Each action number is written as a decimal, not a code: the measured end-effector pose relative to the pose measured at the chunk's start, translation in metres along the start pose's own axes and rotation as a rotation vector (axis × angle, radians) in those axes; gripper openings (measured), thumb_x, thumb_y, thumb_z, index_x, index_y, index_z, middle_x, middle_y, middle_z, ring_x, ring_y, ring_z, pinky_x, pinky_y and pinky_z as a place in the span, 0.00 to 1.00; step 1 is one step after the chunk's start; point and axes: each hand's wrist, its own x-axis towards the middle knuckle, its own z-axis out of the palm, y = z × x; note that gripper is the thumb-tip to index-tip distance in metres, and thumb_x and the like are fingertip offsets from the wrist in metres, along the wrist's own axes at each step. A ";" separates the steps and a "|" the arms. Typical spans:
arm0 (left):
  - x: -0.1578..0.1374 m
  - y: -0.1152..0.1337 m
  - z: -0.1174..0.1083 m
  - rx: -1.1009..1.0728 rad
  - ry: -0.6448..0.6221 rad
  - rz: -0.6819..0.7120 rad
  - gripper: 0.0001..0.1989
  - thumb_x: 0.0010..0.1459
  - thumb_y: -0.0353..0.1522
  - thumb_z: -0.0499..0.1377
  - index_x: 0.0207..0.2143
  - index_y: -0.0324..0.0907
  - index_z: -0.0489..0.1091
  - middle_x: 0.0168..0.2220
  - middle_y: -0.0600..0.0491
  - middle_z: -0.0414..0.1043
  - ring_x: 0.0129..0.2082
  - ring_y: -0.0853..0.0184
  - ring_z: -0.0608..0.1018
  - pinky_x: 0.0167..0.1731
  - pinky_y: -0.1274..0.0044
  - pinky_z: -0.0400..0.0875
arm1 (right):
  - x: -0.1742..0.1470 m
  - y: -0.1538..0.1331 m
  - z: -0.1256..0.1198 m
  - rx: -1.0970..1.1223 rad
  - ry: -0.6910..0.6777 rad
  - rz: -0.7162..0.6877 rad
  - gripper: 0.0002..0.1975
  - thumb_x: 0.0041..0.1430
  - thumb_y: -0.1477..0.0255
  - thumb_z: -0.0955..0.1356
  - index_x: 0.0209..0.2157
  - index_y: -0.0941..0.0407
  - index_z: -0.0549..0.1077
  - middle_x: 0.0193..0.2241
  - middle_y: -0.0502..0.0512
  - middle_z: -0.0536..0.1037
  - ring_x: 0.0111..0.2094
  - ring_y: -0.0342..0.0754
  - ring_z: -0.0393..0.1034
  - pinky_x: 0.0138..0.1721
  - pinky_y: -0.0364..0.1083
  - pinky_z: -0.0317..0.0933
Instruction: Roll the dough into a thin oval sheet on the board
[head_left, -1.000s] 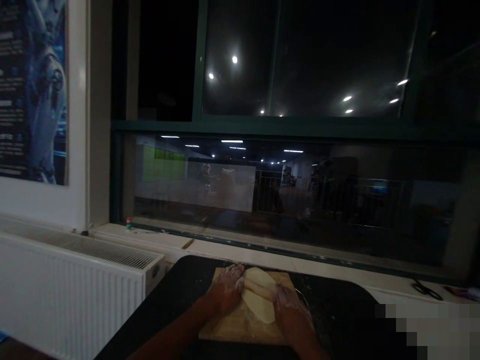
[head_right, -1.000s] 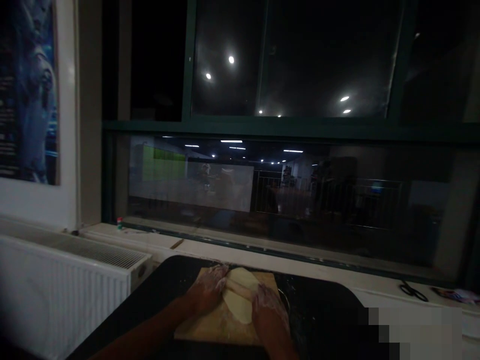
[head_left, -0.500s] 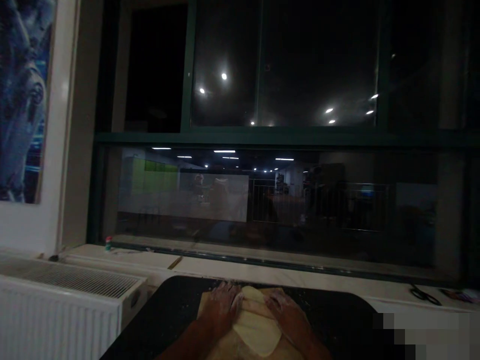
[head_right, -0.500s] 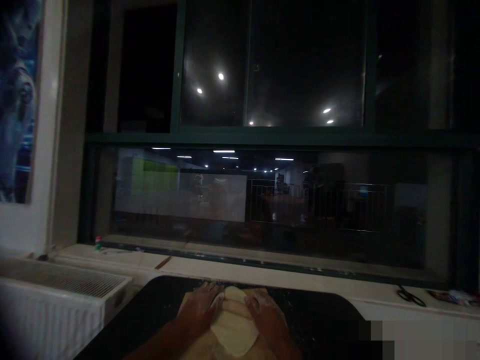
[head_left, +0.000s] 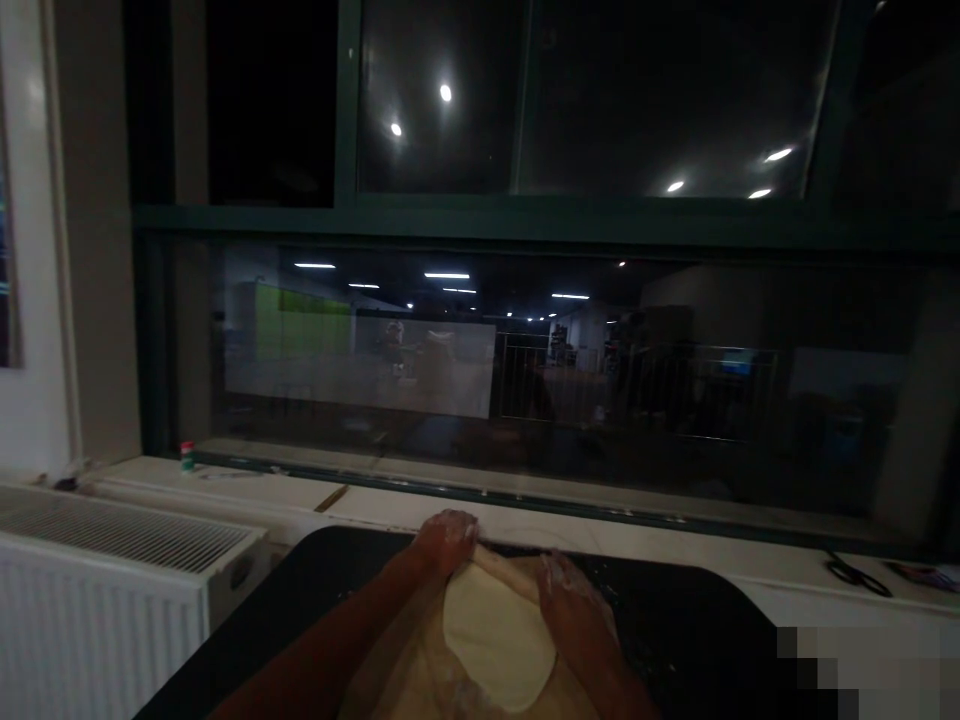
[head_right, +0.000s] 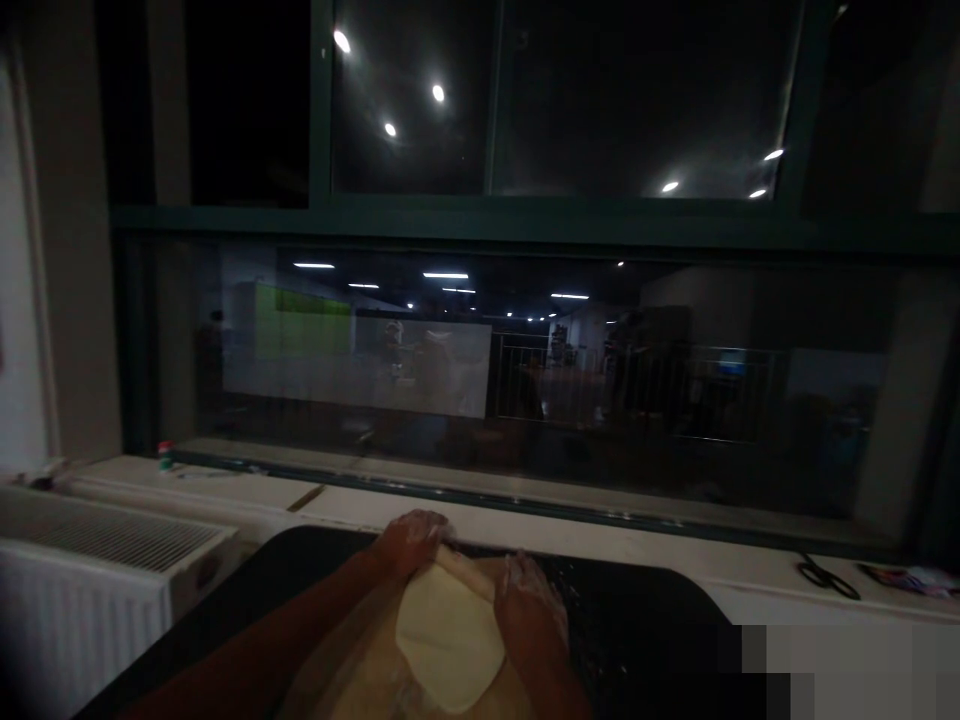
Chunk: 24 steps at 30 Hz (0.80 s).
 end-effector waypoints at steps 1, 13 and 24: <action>-0.008 0.000 -0.001 0.000 0.012 0.010 0.15 0.74 0.32 0.52 0.55 0.41 0.74 0.57 0.43 0.78 0.57 0.56 0.79 0.60 0.58 0.73 | -0.003 -0.003 -0.004 -0.018 -0.014 -0.018 0.25 0.69 0.75 0.58 0.61 0.56 0.75 0.65 0.62 0.73 0.65 0.54 0.69 0.64 0.50 0.63; -0.133 0.027 -0.046 -0.054 0.135 -0.021 0.24 0.74 0.36 0.45 0.68 0.47 0.65 0.66 0.47 0.72 0.65 0.60 0.74 0.65 0.64 0.70 | -0.065 -0.024 -0.002 0.242 0.056 -0.127 0.26 0.73 0.64 0.58 0.66 0.50 0.71 0.67 0.52 0.69 0.68 0.55 0.64 0.69 0.54 0.60; -0.118 0.035 -0.043 -0.091 0.088 -0.070 0.24 0.75 0.36 0.45 0.69 0.51 0.63 0.69 0.49 0.68 0.68 0.59 0.70 0.67 0.62 0.68 | -0.046 -0.026 -0.024 0.194 0.024 -0.066 0.23 0.71 0.62 0.61 0.61 0.49 0.76 0.64 0.54 0.75 0.66 0.54 0.67 0.69 0.54 0.58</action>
